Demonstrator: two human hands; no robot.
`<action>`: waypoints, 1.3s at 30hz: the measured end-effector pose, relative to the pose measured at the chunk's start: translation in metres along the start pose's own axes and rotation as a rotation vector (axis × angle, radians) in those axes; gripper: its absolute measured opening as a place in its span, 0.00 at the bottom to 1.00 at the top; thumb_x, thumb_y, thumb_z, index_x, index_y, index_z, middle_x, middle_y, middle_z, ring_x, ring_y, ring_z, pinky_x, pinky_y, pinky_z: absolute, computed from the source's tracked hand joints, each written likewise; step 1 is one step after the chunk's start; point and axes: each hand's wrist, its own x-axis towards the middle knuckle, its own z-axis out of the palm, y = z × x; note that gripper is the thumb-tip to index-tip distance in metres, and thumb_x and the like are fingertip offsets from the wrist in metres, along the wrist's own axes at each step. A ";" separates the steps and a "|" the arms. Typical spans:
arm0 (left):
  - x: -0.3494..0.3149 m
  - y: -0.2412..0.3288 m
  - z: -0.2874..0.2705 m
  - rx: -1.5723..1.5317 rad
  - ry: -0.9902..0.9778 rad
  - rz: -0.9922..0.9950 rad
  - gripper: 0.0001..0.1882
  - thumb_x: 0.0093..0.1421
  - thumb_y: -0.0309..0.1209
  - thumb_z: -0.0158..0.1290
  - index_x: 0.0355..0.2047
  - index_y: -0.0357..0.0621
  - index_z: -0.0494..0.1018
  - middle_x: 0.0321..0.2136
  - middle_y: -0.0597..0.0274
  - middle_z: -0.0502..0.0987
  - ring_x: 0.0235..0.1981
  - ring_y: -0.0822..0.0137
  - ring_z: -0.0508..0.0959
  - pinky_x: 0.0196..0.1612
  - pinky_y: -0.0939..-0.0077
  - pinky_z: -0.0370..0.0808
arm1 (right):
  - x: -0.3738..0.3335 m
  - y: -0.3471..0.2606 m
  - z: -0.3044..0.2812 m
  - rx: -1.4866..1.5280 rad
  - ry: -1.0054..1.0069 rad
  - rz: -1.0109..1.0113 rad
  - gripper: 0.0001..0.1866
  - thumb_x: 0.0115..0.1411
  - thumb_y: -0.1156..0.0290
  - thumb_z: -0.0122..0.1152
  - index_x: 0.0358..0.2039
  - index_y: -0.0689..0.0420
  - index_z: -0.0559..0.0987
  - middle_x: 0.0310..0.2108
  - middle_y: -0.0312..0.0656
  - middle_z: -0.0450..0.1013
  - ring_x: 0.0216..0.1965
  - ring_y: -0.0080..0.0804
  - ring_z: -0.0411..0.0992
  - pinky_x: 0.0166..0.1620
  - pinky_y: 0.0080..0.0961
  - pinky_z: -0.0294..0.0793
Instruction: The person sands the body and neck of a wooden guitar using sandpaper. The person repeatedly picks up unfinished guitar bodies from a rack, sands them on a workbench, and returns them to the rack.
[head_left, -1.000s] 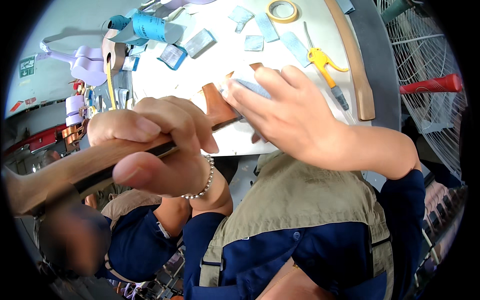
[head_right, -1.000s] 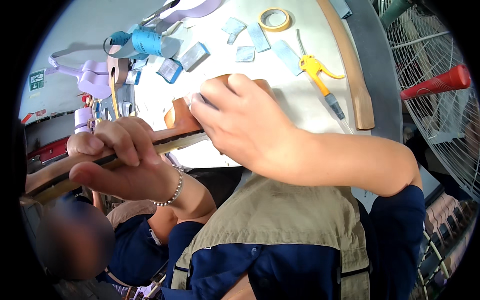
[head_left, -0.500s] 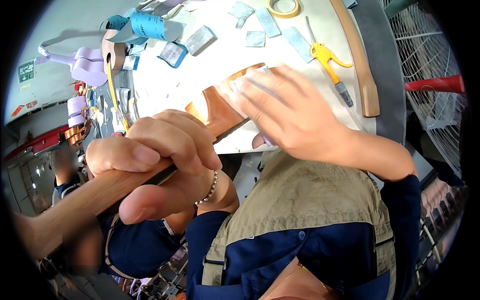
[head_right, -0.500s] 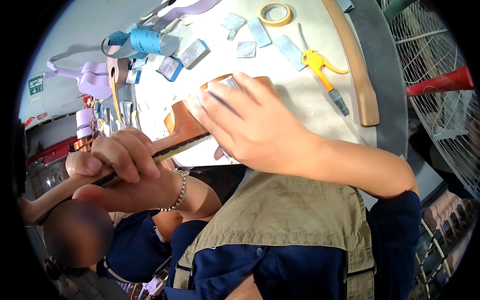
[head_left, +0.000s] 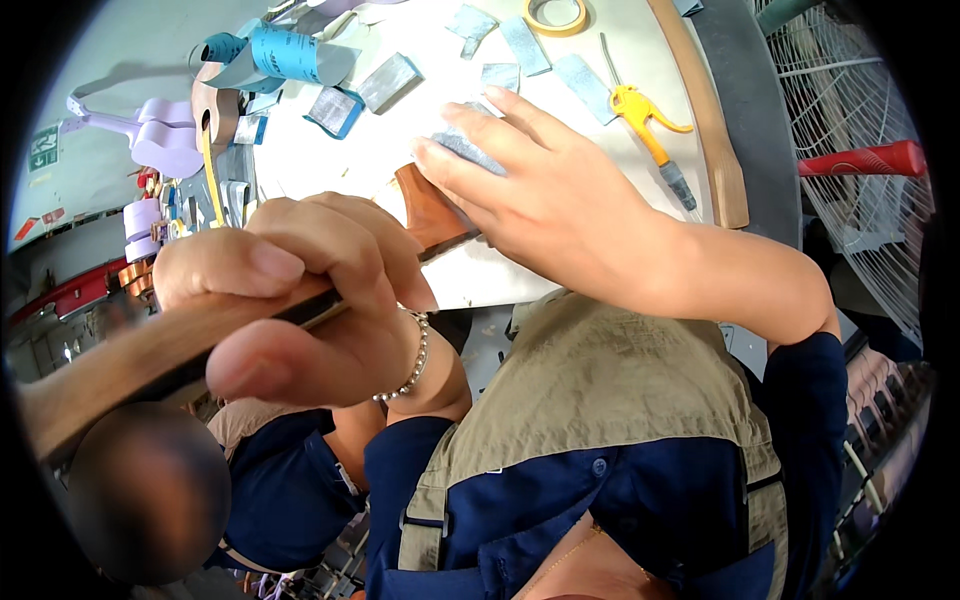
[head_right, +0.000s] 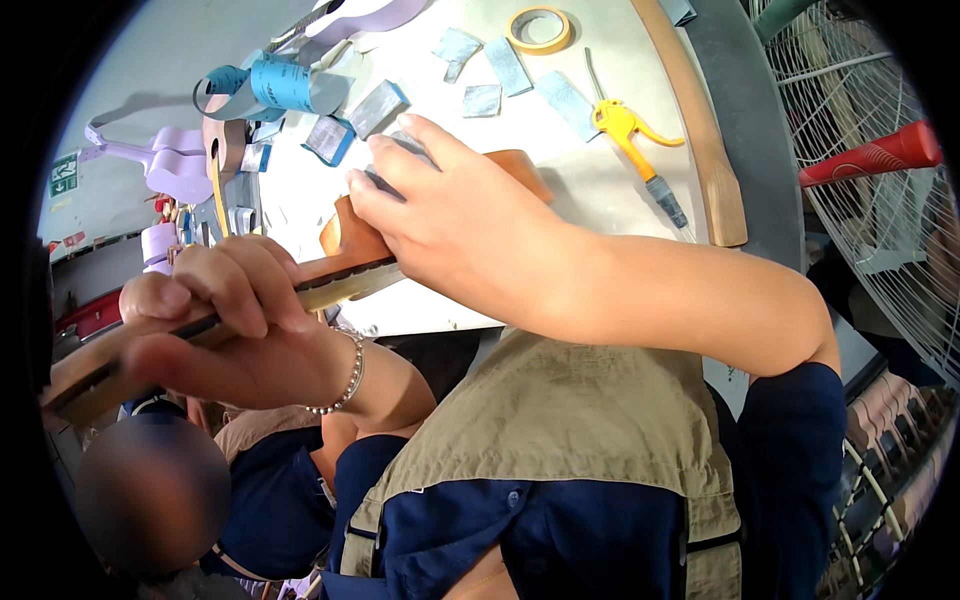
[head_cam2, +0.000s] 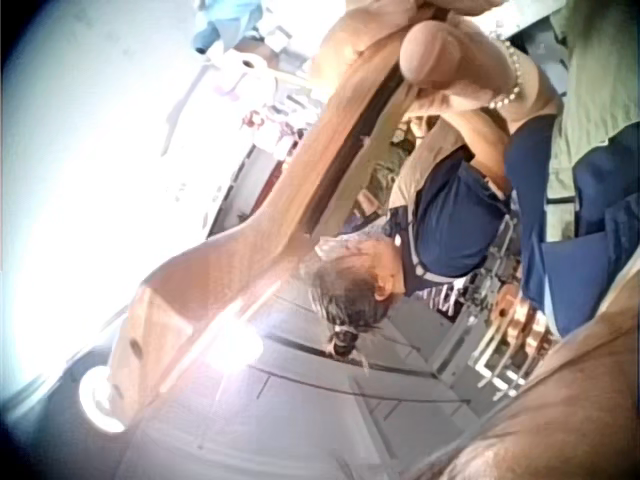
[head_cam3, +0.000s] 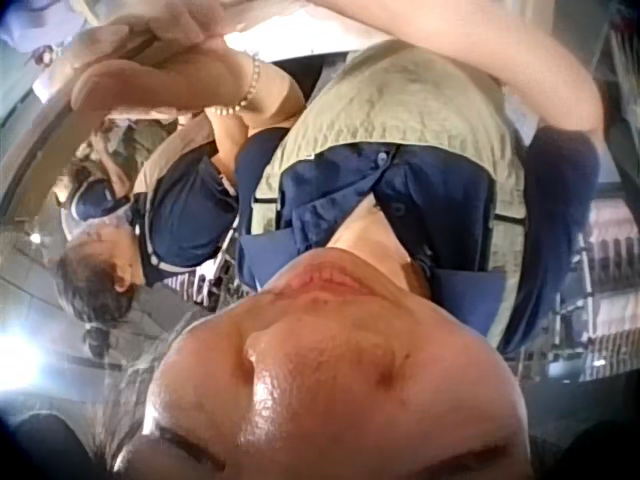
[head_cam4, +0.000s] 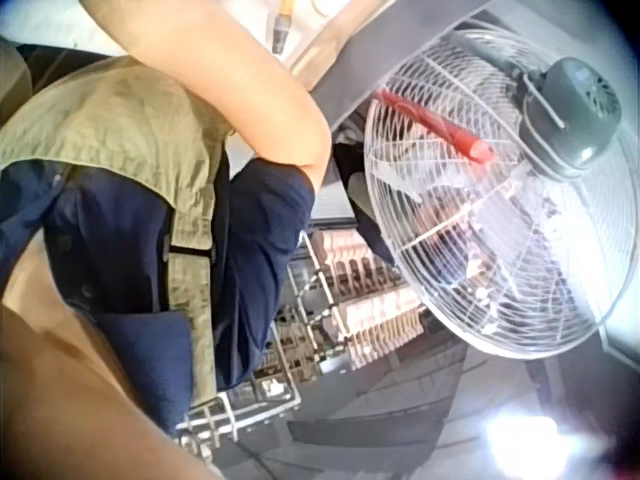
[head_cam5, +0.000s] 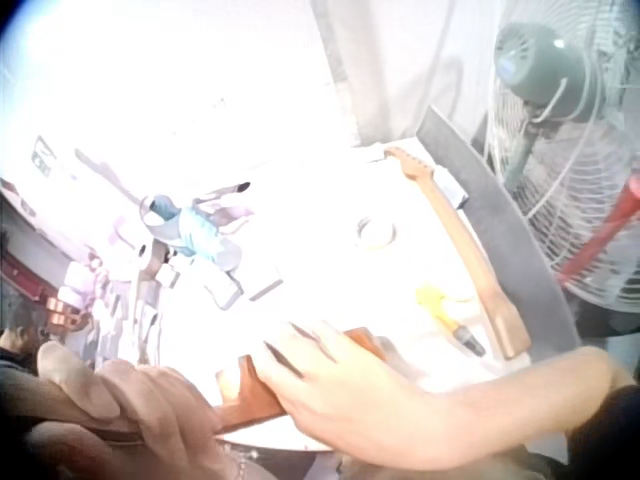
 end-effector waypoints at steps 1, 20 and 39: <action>-0.001 0.000 0.000 -0.001 -0.016 0.012 0.22 0.65 0.51 0.33 0.36 0.43 0.62 0.13 0.63 0.65 0.07 0.74 0.61 0.11 0.83 0.56 | -0.003 -0.002 -0.003 -0.023 -0.017 0.000 0.13 0.47 0.70 0.54 0.32 0.61 0.80 0.46 0.41 0.67 0.51 0.37 0.62 0.58 0.37 0.57; 0.009 0.003 0.003 0.191 -0.010 -0.069 0.20 0.65 0.48 0.38 0.32 0.43 0.64 0.11 0.63 0.62 0.08 0.72 0.58 0.10 0.81 0.56 | -0.035 -0.008 -0.009 0.021 0.117 0.149 0.25 0.44 0.68 0.59 0.46 0.55 0.74 0.47 0.34 0.70 0.54 0.35 0.62 0.60 0.55 0.51; 0.002 0.004 -0.012 0.072 0.071 -0.009 0.20 0.64 0.45 0.41 0.30 0.38 0.63 0.09 0.60 0.62 0.05 0.72 0.59 0.08 0.81 0.58 | -0.047 0.012 0.014 -0.231 0.169 0.216 0.21 0.49 0.67 0.56 0.46 0.46 0.75 0.46 0.27 0.69 0.52 0.31 0.64 0.60 0.59 0.47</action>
